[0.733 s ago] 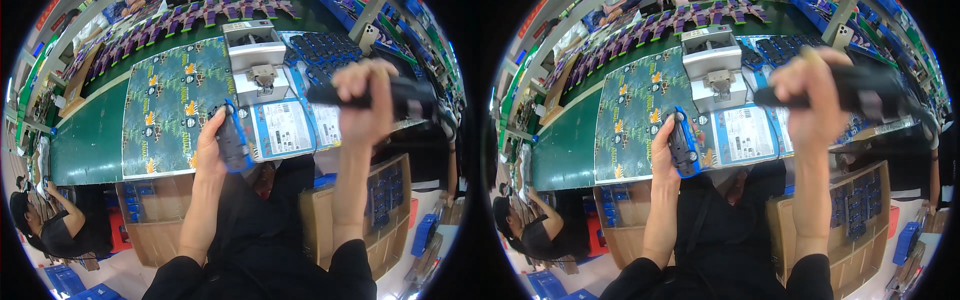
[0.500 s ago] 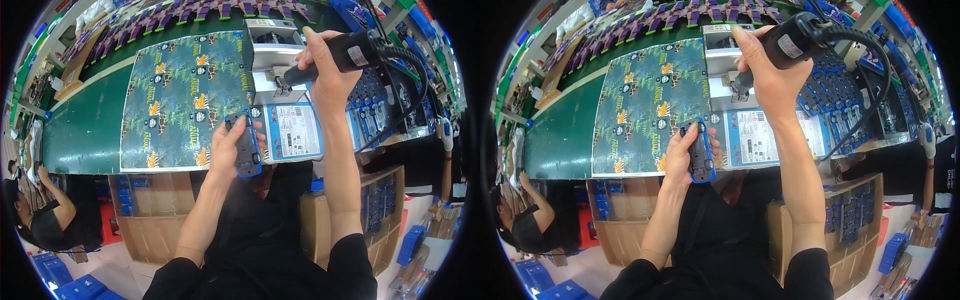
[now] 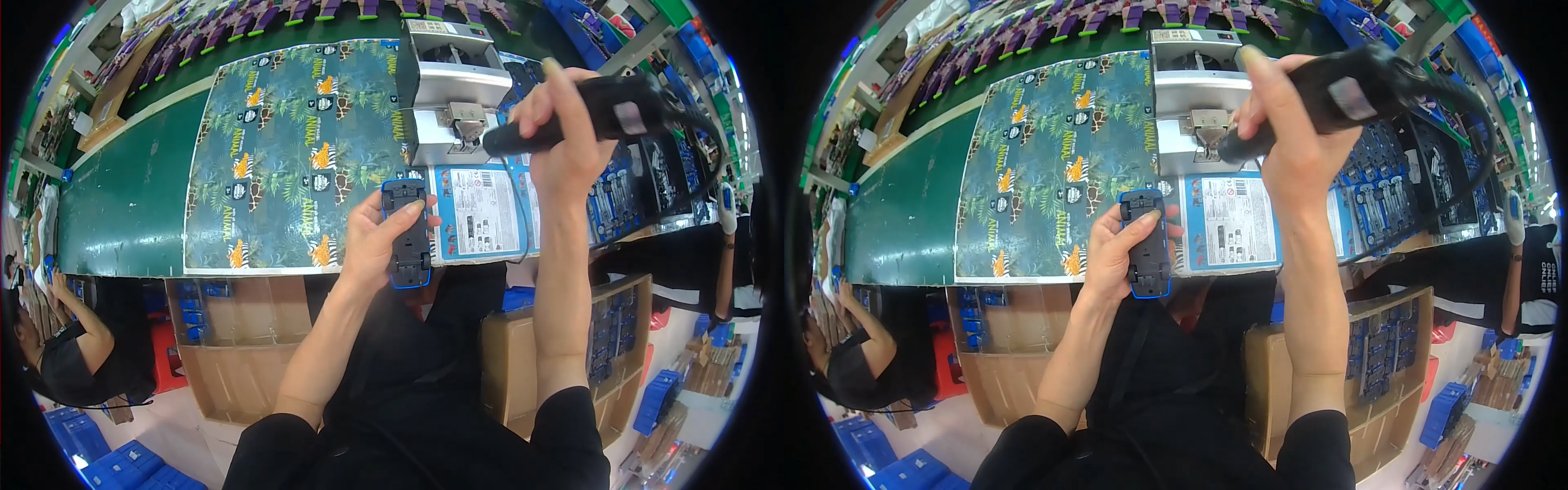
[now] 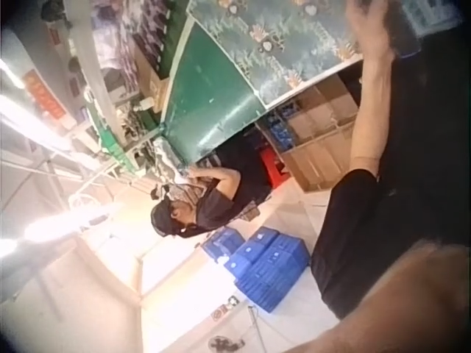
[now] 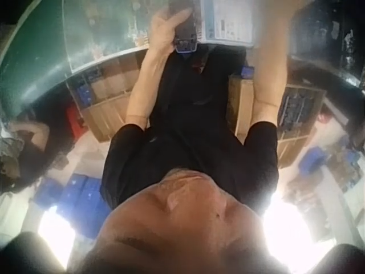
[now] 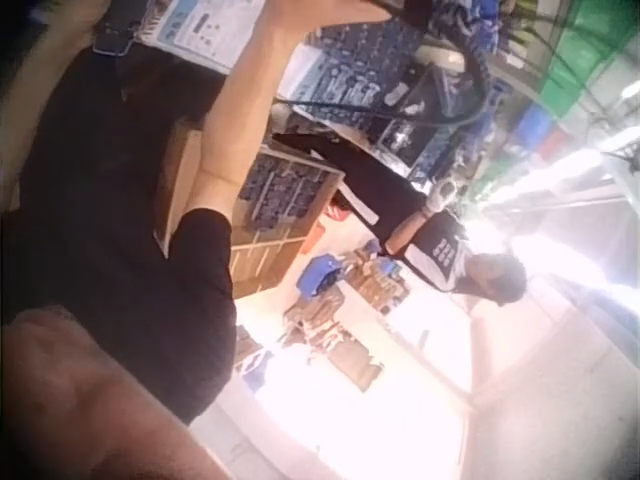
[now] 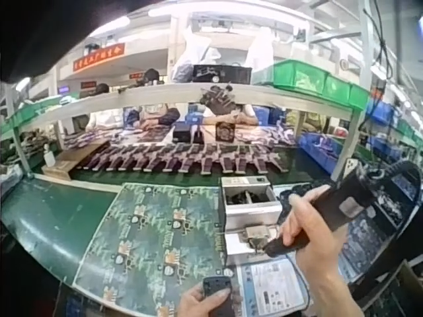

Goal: The person assembles toy cars by driving screws into their undersides with an electric screwdriver, rolling each car across the table, and placing them into a cardboard box.

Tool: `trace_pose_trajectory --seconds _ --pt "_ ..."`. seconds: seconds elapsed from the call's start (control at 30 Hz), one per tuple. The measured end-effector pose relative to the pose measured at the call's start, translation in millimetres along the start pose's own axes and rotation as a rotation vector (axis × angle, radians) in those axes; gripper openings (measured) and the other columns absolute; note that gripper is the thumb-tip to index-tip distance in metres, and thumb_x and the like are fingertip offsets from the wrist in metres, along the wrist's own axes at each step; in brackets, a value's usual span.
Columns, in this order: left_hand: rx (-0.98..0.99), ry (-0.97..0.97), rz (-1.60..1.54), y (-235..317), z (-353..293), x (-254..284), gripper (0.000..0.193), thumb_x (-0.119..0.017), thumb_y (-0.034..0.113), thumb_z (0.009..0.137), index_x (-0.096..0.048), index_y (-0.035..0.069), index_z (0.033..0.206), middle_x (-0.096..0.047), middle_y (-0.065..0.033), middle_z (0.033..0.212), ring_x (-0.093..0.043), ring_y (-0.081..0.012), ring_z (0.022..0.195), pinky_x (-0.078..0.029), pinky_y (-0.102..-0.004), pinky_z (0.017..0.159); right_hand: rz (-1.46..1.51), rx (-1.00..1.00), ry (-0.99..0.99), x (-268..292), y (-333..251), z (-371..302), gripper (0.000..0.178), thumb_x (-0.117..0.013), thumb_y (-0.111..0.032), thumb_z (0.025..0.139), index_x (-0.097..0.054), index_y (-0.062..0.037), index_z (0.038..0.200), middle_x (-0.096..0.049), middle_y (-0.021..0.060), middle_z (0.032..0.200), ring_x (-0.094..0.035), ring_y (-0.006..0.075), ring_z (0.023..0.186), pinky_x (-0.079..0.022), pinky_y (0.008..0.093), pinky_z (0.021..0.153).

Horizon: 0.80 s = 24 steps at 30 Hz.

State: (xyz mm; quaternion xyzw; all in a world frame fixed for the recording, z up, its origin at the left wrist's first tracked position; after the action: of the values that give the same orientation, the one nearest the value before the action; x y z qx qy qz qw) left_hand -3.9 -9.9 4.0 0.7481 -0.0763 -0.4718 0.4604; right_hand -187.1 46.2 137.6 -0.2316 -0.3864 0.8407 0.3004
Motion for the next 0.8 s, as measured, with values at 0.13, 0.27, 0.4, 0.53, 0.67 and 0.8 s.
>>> trace_pose_trajectory --seconds 0.13,0.27,0.4,0.53,0.67,0.8 --pt "-0.001 -0.02 0.03 -1.1 -0.8 -6.5 0.025 -0.067 0.012 0.092 -0.061 0.0 0.113 -0.07 -0.0166 0.108 -0.071 -0.019 0.084 -0.06 -0.031 0.067 0.166 0.158 0.089 -6.4 15.2 11.3 0.012 -0.074 -0.005 0.085 -0.063 0.0006 0.083 -0.06 0.0036 0.059 -0.057 0.0103 0.047 -0.048 0.0232 0.05" --pt "-0.009 -0.028 0.07 -1.2 -2.5 -5.2 0.026 -0.068 0.012 0.091 -0.062 0.0 0.113 -0.071 -0.0158 0.107 -0.071 -0.0184 0.083 -0.06 -0.0303 0.067 0.088 0.131 0.037 -9.1 20.7 14.1 0.015 -0.074 -0.007 0.085 -0.064 0.0 0.078 -0.06 0.0026 0.057 -0.056 0.0088 0.046 -0.045 0.022 0.048" --pt "-0.028 -0.008 0.077 -6.3 -5.5 -4.1 0.026 -0.069 0.011 0.09 -0.063 0.0 0.113 -0.071 -0.0147 0.107 -0.071 -0.0179 0.084 -0.059 -0.0307 0.069 -0.158 -0.138 -0.062 -13.3 22.2 9.8 0.016 -0.075 -0.009 0.084 -0.061 -0.0041 0.081 -0.056 0.002 0.056 -0.052 0.0101 0.045 -0.042 0.025 0.046" --pt "-0.049 -0.022 0.131 -6.8 2.6 0.5 0.026 -0.069 0.009 0.09 -0.063 -0.001 0.113 -0.071 -0.0138 0.107 -0.07 -0.0174 0.086 -0.059 -0.0325 0.075 0.026 -0.17 0.007 1.9 21.0 -15.4 0.013 -0.069 -0.01 0.088 -0.057 -0.005 0.086 -0.052 0.0018 0.059 -0.05 0.0119 0.046 -0.041 0.0273 0.049" --pt "-0.016 -0.037 0.112 -5.1 -1.3 -3.6 0.027 -0.069 0.007 0.089 -0.063 0.0 0.114 -0.071 -0.0128 0.107 -0.07 -0.0183 0.088 -0.058 -0.0331 0.078 0.444 -0.126 0.022 9.0 -16.7 -27.8 0.01 -0.059 -0.013 0.094 -0.056 -0.0034 0.096 -0.051 0.0059 0.063 -0.051 0.0172 0.051 -0.047 0.034 0.057" --pt "-0.023 -0.034 0.138 -8.8 -0.2 -2.8 0.028 -0.07 0.008 0.088 -0.063 0.0 0.114 -0.071 -0.0105 0.104 -0.07 -0.0169 0.087 -0.057 -0.032 0.078 0.461 -0.045 -0.09 -6.3 -20.8 -47.9 0.014 -0.049 -0.022 0.099 -0.053 -0.0077 0.097 -0.047 0.0031 0.067 -0.045 0.0144 0.054 -0.04 0.0329 0.059"
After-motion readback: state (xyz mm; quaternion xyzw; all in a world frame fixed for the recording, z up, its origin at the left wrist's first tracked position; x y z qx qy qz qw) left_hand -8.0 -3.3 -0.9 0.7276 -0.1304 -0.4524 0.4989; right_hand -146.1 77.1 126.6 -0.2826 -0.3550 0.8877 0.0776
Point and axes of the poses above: each hand's wrist, its own z-axis towards the middle knuckle, its own x-axis out of the back of the hand, y = z × x, the point moved 1 cm from there along z, towards the middle knuckle
